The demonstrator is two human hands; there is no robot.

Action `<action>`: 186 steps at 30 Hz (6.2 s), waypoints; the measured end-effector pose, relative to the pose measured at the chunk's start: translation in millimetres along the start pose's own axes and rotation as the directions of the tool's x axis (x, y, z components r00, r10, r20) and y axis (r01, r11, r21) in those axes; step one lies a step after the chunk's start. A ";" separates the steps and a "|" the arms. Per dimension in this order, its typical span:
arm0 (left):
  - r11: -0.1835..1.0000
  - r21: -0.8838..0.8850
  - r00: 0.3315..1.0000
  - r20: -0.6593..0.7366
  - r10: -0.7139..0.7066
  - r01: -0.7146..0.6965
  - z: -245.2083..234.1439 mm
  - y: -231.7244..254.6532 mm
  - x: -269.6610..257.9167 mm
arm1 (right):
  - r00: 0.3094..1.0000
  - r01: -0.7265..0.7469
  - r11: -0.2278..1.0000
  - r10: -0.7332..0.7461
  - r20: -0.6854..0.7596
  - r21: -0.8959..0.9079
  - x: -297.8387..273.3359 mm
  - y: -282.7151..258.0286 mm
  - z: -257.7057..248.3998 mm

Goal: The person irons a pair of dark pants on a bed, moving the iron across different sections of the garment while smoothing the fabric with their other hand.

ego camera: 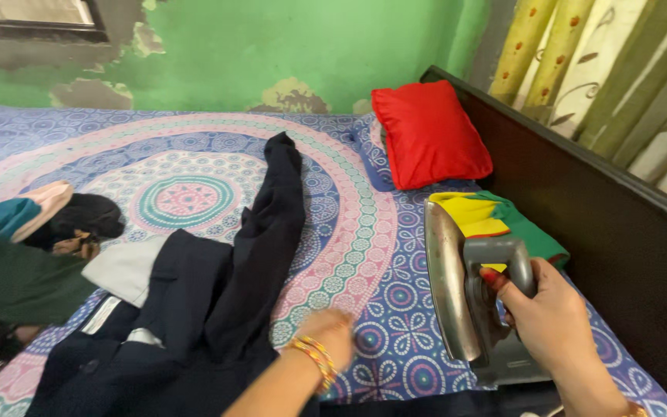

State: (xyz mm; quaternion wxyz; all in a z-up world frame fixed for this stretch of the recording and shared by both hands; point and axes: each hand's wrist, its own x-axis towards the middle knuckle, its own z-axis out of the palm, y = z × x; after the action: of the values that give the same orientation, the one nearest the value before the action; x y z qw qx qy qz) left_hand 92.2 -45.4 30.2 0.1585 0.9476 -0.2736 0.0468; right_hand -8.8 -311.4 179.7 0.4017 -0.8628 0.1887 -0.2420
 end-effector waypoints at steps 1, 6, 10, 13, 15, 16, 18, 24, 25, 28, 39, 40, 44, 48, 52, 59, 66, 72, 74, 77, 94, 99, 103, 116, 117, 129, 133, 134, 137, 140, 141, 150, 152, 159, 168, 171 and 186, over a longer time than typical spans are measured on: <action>0.999 -0.037 0.974 0.224 0.038 -0.031 2.9 24.5 0.0 | 1.000 -0.010 0.999 0.010 -0.005 0.032 0.9 3.2 -2.1; 0.936 -0.306 0.879 0.382 0.287 -0.173 18.4 102.7 -12.8 | 0.999 -0.018 0.995 0.021 -0.034 0.097 2.7 23.4 -23.8; 0.946 -0.255 0.852 0.432 0.296 -0.200 43.7 112.4 -4.2 | 0.993 -0.079 0.995 0.084 -0.085 0.054 1.8 29.8 -47.3; 0.936 -0.268 0.842 0.430 0.327 -0.227 60.9 102.4 3.9 | 0.986 -0.107 0.992 0.115 -0.118 0.071 0.2 32.8 -63.1; 0.930 -0.270 0.830 0.437 0.348 -0.248 66.0 96.4 3.5 | 0.986 -0.081 0.990 0.097 -0.135 0.116 -1.1 39.2 -71.7; 0.928 -0.271 0.825 0.440 0.356 -0.256 63.9 93.4 2.6 | 0.987 -0.056 0.988 0.076 -0.145 0.142 1.5 41.6 -74.6; 0.934 -0.274 0.859 0.394 0.328 -0.230 50.7 87.1 -1.1 | 0.984 -0.039 0.987 0.064 -0.167 0.153 4.1 46.2 -78.2; 0.968 -0.238 0.992 0.080 0.094 -0.073 -16.4 38.3 13.1 | 0.975 -0.061 0.987 0.091 -0.201 0.150 3.8 54.6 -88.5; 0.970 -0.242 1.000 0.018 -0.002 0.006 -25.3 25.1 15.4 | 0.976 -0.051 0.987 0.081 -0.204 0.150 4.1 56.6 -90.0; 0.903 -0.392 0.934 -0.220 -0.280 0.179 -61.5 -29.7 18.2 | 0.971 -0.030 0.989 0.063 -0.230 0.142 5.5 66.0 -90.1; 0.774 -0.483 0.725 -0.342 -0.597 0.409 -113.1 -106.0 -18.5 | 0.920 -0.061 0.973 0.141 -0.365 0.221 16.6 124.4 -43.0; 0.786 -0.463 0.731 -0.349 -0.586 0.409 -112.1 -103.2 -17.4 | 0.908 -0.042 0.962 0.149 -0.391 0.268 16.9 132.8 -34.5; 0.786 -0.496 0.772 -0.308 -0.556 0.369 -110.2 -85.9 -9.5 | 0.867 0.040 0.948 0.125 -0.483 0.316 20.2 160.5 -12.9; 0.820 -0.464 0.806 -0.311 -0.504 0.335 -108.6 -66.2 -2.4 | 0.850 0.104 0.867 0.177 -0.495 0.488 24.6 174.8 -3.0; 0.841 -0.467 0.834 -0.320 -0.449 0.274 -111.7 -50.8 8.0 | 0.854 0.232 0.847 0.057 -0.516 0.477 39.5 178.1 -5.8; 0.837 -0.445 0.843 -0.272 -0.464 0.317 -107.5 -26.9 7.9 | 0.860 0.280 0.804 0.033 -0.510 0.524 43.0 192.1 -1.6; 0.820 -0.490 0.857 -0.244 -0.454 0.295 -99.5 -8.6 14.1 | 0.865 0.295 0.877 -0.076 -0.497 0.380 32.1 222.1 12.3; 0.822 -0.497 0.885 -0.199 -0.421 0.280 -94.9 10.9 18.8 | 0.892 0.174 0.917 0.007 -0.452 0.358 39.7 222.8 1.5; 0.848 -0.466 0.899 -0.209 -0.384 0.254 -95.8 15.2 15.5 | 0.896 0.076 0.945 0.075 -0.437 0.319 43.7 221.6 -3.2; 0.833 -0.484 0.902 -0.177 -0.394 0.268 -97.1 22.0 12.5 | 0.939 0.071 0.830 0.132 -0.318 0.553 47.3 220.3 -4.9; 0.838 -0.471 0.913 -0.146 -0.382 0.275 -125.1 53.5 -13.6 | 0.922 -0.012 0.992 0.059 -0.383 0.124 38.5 163.4 -39.5; 0.839 -0.479 0.914 -0.159 -0.372 0.258 -124.0 53.6 -16.9 | 0.919 0.049 0.997 -0.020 -0.395 0.063 35.7 158.6 -36.3; 0.857 -0.470 0.920 -0.203 -0.335 0.209 -120.4 51.0 -18.5 | 0.928 -0.032 0.999 0.040 -0.371 0.027 29.6 150.4 -34.2; 0.847 -0.474 0.915 -0.181 -0.361 0.241 -115.3 49.0 -16.1 | 0.924 -0.284 0.958 0.263 -0.279 -0.038 64.0 173.9 -57.7; 0.846 -0.474 0.914 -0.181 -0.364 0.243 -115.1 50.2 -16.2 | 0.927 -0.269 0.963 0.251 -0.279 -0.027 65.5 178.3 -61.5; 0.845 -0.485 0.922 -0.173 -0.346 0.226 -109.7 57.2 -13.1 | 0.908 -0.338 0.922 0.372 -0.193 0.187 80.5 199.5 -71.4; 0.848 -0.477 0.919 -0.179 -0.351 0.231 -109.3 57.5 -14.7 | 0.902 -0.356 0.925 0.378 -0.211 0.135 85.2 215.3 -70.1; 0.852 -0.468 0.918 -0.184 -0.352 0.233 -109.3 57.2 -14.3 | 0.903 -0.350 0.929 0.369 -0.221 0.123 87.8 219.3 -69.3; 0.841 -0.481 0.921 -0.152 -0.358 0.248 -110.6 56.7 -13.8 | 0.895 -0.307 0.952 0.293 -0.336 0.010 91.6 223.0 -68.1; 0.851 -0.476 0.924 -0.174 -0.339 0.222 -114.6 61.4 -16.9 | 0.871 -0.242 0.968 0.188 -0.454 -0.065 82.3 204.7 -66.9; 0.844 -0.484 0.925 -0.160 -0.344 0.231 -117.5 64.2 -18.4 | 0.873 -0.196 0.977 0.134 -0.468 -0.086 77.4 194.8 -66.0; 0.851 -0.525 0.985 -0.159 -0.074 -0.020 -122.4 84.3 -29.9 | 0.970 0.209 0.977 -0.212 -0.121 -0.041 26.5 74.4 -32.5; 0.858 -0.512 0.995 -0.059 -0.084 0.042 -123.2 94.2 -33.6 | 0.955 0.265 0.954 -0.279 0.097 0.138 1.9 40.9 -19.5; 0.841 -0.541 0.998 -0.066 -0.003 -0.033 -123.6 105.7 -52.1 | 0.541 0.750 0.629 -0.762 0.356 0.204 -56.3 -19.7 22.3; 0.832 -0.541 0.917 -0.381 -0.114 -0.121 -100.1 28.2 -74.7 | 0.608 0.679 0.734 -0.566 0.556 0.005 -37.2 -2.6 45.0; 0.909 -0.405 0.785 -0.529 -0.321 0.099 -91.0 -28.2 -90.9 | 0.618 0.644 0.738 -0.347 0.706 -0.201 -32.9 5.2 44.6; 0.513 -0.145 0.459 -0.293 -0.839 0.846 -60.6 -138.9 -180.5 | 0.606 0.646 0.632 -0.083 0.791 -0.429 -66.6 -69.2 86.7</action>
State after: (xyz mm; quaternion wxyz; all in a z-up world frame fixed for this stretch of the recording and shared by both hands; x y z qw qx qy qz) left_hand 13.4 176.5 17.6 0.1934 0.9381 0.2606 0.1213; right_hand -4.5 -182.6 167.7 0.0307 -0.9878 -0.1033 0.1128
